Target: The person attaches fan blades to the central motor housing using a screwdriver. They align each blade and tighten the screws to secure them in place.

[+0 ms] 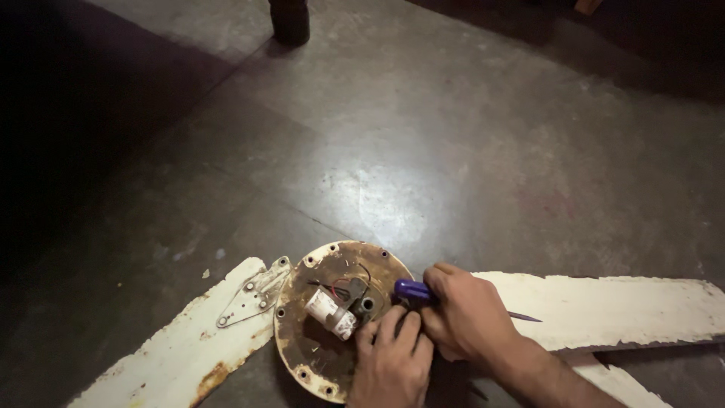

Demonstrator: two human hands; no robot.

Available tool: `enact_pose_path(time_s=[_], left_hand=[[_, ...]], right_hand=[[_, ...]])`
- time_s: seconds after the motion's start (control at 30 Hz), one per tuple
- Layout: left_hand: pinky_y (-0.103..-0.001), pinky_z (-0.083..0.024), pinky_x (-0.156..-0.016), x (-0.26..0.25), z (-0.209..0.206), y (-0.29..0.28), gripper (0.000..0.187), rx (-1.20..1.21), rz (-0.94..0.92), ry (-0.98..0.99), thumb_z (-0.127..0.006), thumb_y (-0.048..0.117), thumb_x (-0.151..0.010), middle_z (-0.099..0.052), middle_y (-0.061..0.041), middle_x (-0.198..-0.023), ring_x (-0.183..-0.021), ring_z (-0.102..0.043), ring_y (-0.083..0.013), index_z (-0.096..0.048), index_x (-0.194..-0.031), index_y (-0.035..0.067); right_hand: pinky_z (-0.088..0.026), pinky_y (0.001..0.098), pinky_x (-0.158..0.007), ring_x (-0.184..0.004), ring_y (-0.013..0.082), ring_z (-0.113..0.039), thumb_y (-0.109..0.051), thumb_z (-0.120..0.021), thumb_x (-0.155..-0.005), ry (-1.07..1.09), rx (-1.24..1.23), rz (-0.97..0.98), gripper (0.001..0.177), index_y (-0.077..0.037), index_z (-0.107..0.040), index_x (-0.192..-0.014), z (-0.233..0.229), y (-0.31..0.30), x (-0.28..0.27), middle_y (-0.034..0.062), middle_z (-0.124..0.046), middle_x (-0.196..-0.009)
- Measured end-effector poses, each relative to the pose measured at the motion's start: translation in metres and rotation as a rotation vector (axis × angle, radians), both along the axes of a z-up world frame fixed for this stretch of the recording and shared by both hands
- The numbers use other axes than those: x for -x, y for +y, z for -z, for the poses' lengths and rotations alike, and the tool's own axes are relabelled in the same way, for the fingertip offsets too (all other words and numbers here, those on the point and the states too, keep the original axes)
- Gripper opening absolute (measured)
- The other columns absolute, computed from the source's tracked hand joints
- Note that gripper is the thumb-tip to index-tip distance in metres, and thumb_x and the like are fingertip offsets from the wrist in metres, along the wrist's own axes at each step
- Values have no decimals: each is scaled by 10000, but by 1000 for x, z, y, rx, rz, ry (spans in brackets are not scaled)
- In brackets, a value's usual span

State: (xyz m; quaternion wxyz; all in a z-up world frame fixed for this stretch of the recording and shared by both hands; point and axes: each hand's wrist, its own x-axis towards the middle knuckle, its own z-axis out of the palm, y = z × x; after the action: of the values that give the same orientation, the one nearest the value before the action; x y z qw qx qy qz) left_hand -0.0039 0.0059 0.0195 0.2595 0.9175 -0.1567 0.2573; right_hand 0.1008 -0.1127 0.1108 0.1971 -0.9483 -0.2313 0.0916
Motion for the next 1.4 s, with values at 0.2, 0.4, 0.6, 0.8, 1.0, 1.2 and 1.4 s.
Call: enact_pose_path(time_s=[0.2, 0.4, 0.6, 0.8, 1.0, 1.2, 1.4], left_hand=[[-486, -373, -1011, -2, 2, -1, 289, -17, -29, -31, -644, 217, -833, -652, -183, -1270, -1279, -577, -342, -722, -1027, 18], [-504, -372, -1008, 0, 0, -1, 276, -26, -24, 7, -680, 193, -796, -638, -181, -1287, -1300, -559, -342, -708, -1022, 36], [-526, -367, -992, 0, -10, 1, 275, -8, 7, 71, -709, 169, -771, -614, -201, -1287, -1300, -534, -365, -691, -1004, 24], [-522, -369, -997, 1, -11, 2, 382, 5, 17, 74, -722, 156, -774, -606, -199, -1302, -1314, -521, -371, -697, -1118, -7], [-541, -361, -999, 2, -14, 3, 401, 18, 40, 118, -722, 141, -745, -598, -197, -1279, -1304, -508, -383, -694, -1111, -22], [-543, -342, -1000, 3, -14, 5, 327, 2, 44, 98, -711, 131, -756, -597, -205, -1273, -1308, -506, -390, -695, -1047, -18], [-549, -343, -1015, 0, -14, 4, 258, 20, 66, 116, -711, 124, -731, -594, -231, -1261, -1328, -498, -402, -684, -949, -11]], right_hand=[[-533, 512, -719, -821, 438, -648, -216, -710, -748, 59, 29, -32, 211, -43, -670, -862, -7, 0, -12, 185, -685, -863], [-578, 478, -743, -769, 410, -709, -279, -704, -782, 232, 86, 155, 263, -106, -757, -973, -5, 5, -10, 209, -739, -796], [-564, 439, -701, -694, 341, -717, -419, -777, -796, 262, 70, 338, 382, -51, -765, -901, -11, 11, -5, 198, -739, -743], [-543, 368, -573, -583, 177, -678, -304, -835, -787, 322, -258, 374, 301, -38, -777, -917, -16, 9, 5, 111, -743, -656], [-561, 437, -662, -709, 305, -713, -177, -798, -759, 135, -186, 118, 257, -37, -776, -973, -13, -6, 0, 160, -751, -816], [-557, 506, -755, -845, 422, -684, -181, -751, -736, -2, 11, 2, 232, -46, -747, -925, -8, -3, -3, 187, -735, -905], [-568, 525, -717, -747, 449, -686, -251, -711, -784, 66, 129, 75, 237, -15, -725, -801, -8, 4, 0, 238, -694, -739]])
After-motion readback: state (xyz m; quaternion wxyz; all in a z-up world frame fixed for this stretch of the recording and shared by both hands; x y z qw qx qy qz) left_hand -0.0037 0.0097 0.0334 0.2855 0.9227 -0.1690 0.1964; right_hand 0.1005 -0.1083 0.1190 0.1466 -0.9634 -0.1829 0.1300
